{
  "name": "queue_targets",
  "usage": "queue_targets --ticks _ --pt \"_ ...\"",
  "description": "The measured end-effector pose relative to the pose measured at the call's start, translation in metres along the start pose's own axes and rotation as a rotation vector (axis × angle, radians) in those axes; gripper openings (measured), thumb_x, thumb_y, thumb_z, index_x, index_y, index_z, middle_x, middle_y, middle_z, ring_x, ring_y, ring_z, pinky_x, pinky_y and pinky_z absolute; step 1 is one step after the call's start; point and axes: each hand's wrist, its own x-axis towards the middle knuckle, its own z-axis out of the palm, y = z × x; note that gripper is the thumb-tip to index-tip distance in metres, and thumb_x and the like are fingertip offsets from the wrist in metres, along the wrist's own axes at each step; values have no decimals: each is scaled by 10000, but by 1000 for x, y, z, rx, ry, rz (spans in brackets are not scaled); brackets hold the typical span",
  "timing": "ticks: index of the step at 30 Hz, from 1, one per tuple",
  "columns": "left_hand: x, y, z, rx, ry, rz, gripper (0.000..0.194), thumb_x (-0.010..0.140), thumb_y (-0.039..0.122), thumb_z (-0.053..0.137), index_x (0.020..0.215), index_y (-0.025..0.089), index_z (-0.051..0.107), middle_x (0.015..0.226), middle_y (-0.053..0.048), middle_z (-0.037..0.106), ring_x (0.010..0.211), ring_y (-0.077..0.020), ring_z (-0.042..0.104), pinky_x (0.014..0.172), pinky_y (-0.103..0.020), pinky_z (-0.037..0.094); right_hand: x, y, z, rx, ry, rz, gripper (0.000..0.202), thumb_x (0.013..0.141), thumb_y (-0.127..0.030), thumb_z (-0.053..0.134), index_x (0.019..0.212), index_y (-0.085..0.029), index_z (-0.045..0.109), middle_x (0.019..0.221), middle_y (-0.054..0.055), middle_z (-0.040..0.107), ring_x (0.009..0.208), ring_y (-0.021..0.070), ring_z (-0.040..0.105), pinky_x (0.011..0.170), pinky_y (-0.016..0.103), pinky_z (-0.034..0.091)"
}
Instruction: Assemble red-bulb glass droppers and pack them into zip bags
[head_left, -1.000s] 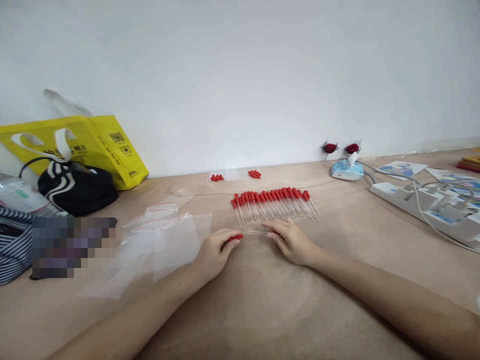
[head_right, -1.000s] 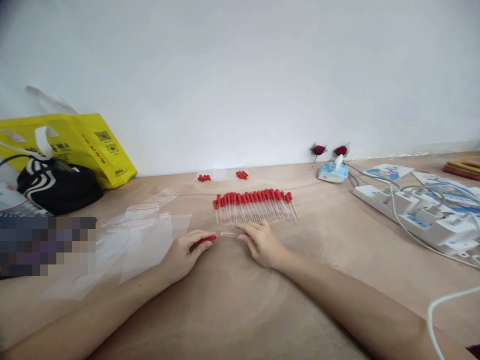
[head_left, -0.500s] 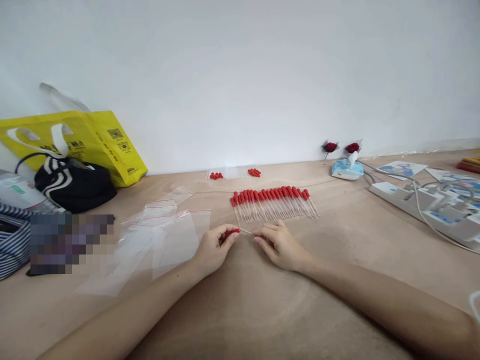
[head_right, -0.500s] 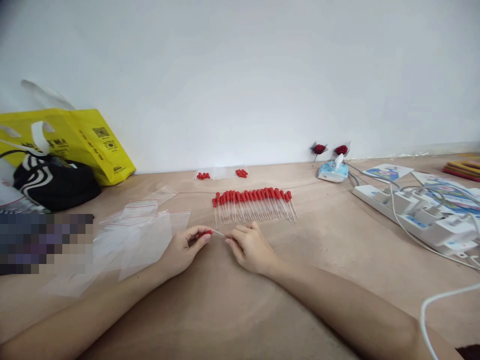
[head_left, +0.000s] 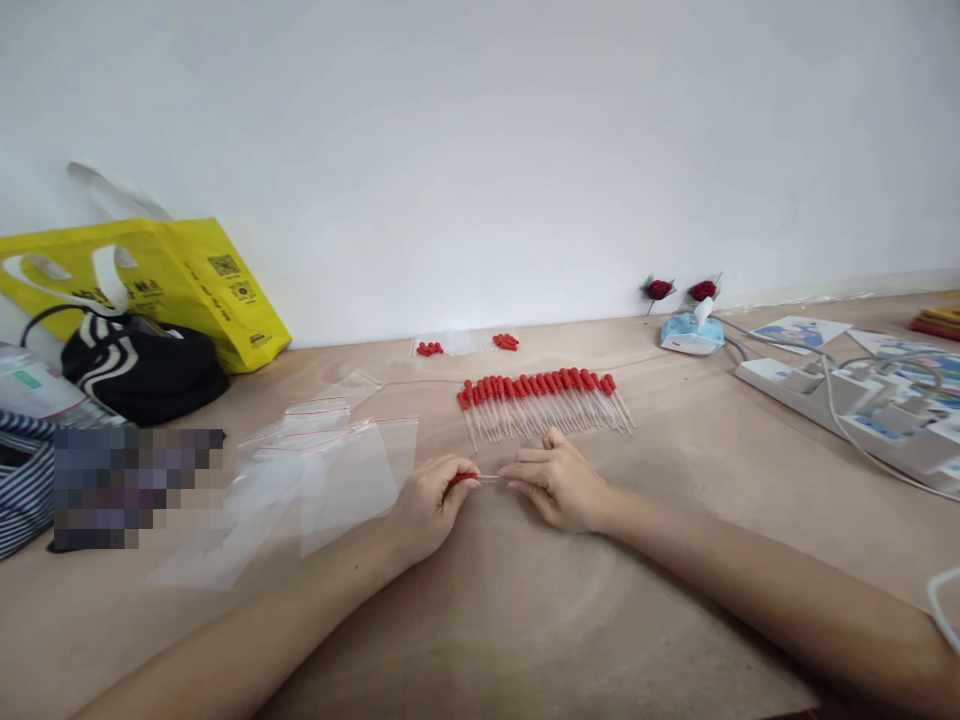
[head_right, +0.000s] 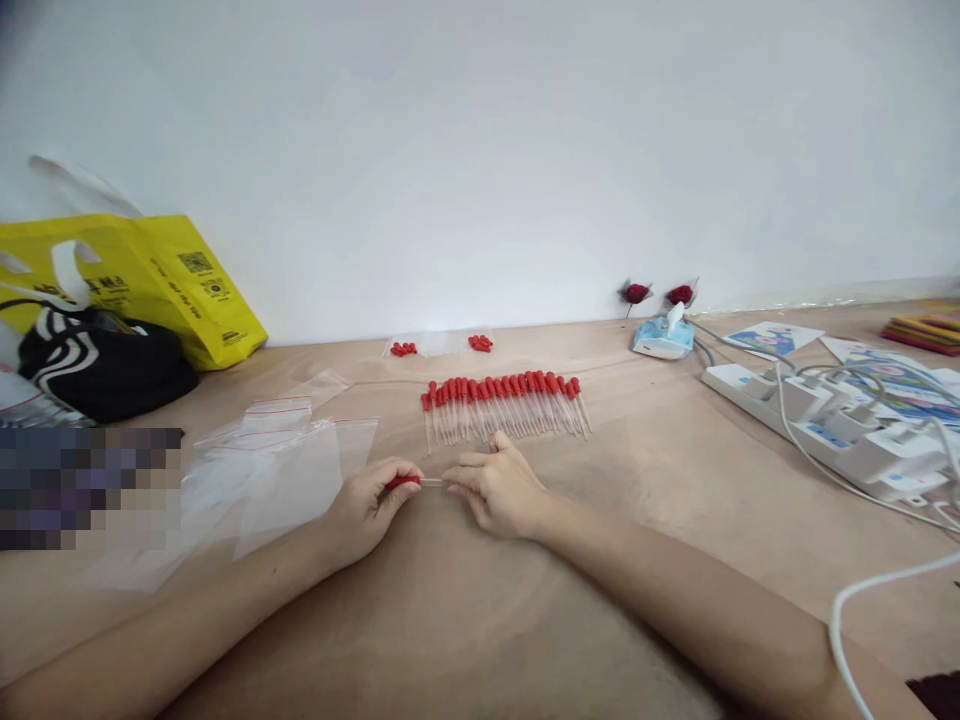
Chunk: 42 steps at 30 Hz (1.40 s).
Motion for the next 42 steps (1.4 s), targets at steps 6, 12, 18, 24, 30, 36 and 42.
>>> queue_targets --ticks 6,12,18,24,30,36,42 --pt "-3 2 3 110 19 162 192 863 276 374 780 176 515 704 -27 586 670 -157 542 641 -268 416 -2 -6 0 34 12 34 214 842 -177 384 897 -173 592 784 28 622 638 118 481 655 287 210" --pt "-4 3 5 128 14 187 194 864 275 390 753 171 510 674 -23 571 649 -150 529 626 -255 409 1 -11 5 130 -10 84 180 840 -173 396 859 -171 575 760 13 626 653 119 502 669 277 218" --pt "0 4 3 86 -9 164 200 864 266 388 768 165 532 677 -23 587 640 -144 540 633 -257 413 4 -9 5 176 -25 122 186 847 -167 388 852 -174 574 806 12 647 669 119 523 674 276 220" --pt "1 3 -4 43 -25 111 142 820 293 479 817 180 564 739 -25 625 697 -155 566 684 -277 423 2 -5 -2 165 -48 136 206 869 -204 375 856 -180 578 800 16 652 659 115 526 673 278 217" --pt "-2 6 0 -23 -22 137 162 839 226 416 793 172 561 709 -29 615 675 -148 563 664 -266 430 0 -8 -1 133 3 110 205 868 -213 381 855 -182 583 779 13 642 651 112 516 667 275 218" --pt "-1 8 -2 -78 -79 119 171 836 211 415 833 176 582 770 -32 639 731 -151 577 702 -267 438 0 -8 2 115 11 101 194 863 -209 392 863 -182 584 780 13 641 648 108 518 665 274 223" --pt "0 5 -6 -80 -51 103 198 831 234 440 921 190 611 822 -41 656 754 -152 588 709 -275 442 -1 -9 -2 99 11 96 202 875 -229 387 914 -198 584 842 15 661 703 112 552 679 285 226"
